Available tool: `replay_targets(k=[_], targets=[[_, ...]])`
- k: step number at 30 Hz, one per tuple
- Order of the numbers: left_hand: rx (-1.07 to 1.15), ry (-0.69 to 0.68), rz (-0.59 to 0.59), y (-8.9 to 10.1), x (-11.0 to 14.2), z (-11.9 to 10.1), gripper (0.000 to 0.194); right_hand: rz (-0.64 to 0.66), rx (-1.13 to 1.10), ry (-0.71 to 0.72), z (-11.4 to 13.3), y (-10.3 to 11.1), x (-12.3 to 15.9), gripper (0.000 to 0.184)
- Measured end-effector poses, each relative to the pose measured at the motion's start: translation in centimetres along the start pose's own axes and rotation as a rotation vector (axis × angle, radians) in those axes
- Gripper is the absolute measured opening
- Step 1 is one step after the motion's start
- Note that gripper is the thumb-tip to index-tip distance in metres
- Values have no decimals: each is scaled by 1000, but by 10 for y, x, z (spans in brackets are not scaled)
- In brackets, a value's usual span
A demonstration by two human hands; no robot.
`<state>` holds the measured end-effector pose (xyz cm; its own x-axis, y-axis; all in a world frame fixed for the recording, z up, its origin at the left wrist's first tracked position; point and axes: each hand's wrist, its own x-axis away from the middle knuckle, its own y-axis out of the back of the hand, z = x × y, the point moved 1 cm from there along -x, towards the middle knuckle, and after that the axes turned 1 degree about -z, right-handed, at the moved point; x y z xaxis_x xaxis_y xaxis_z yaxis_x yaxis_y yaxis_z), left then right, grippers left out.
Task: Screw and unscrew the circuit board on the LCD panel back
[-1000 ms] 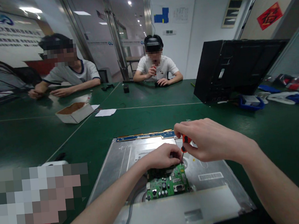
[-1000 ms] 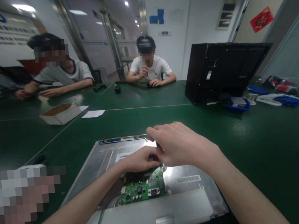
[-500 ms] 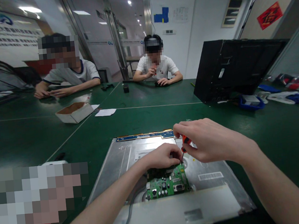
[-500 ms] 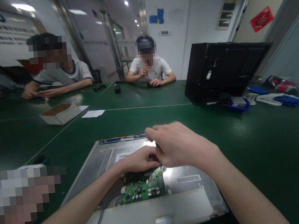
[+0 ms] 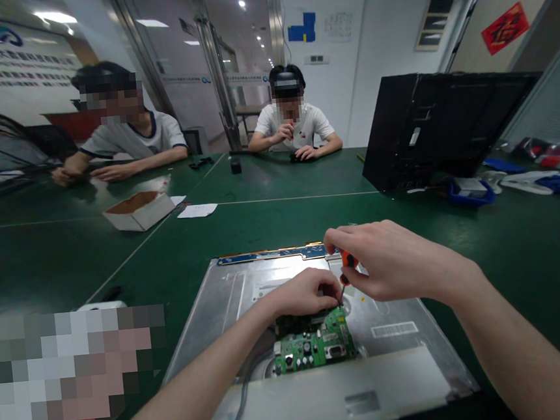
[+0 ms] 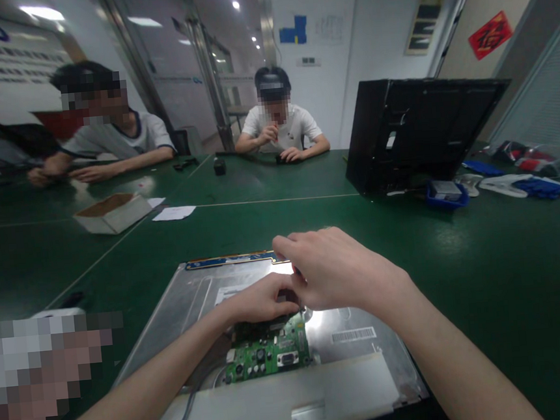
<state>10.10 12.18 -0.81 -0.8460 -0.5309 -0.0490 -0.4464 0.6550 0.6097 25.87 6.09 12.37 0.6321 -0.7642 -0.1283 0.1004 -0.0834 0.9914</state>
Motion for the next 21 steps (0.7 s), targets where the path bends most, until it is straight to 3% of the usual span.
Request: replay_targets(k=[6,15,21], targets=[[1,5,13,0,0,0,13,22,48,-67,-5,-5,-3,21],[2,8,1,-1,0,2,12,7,10,-10,0,-1,0,15],[16,3,18,0,0,0,12,20,50,-80,-4,-5,-3,19]])
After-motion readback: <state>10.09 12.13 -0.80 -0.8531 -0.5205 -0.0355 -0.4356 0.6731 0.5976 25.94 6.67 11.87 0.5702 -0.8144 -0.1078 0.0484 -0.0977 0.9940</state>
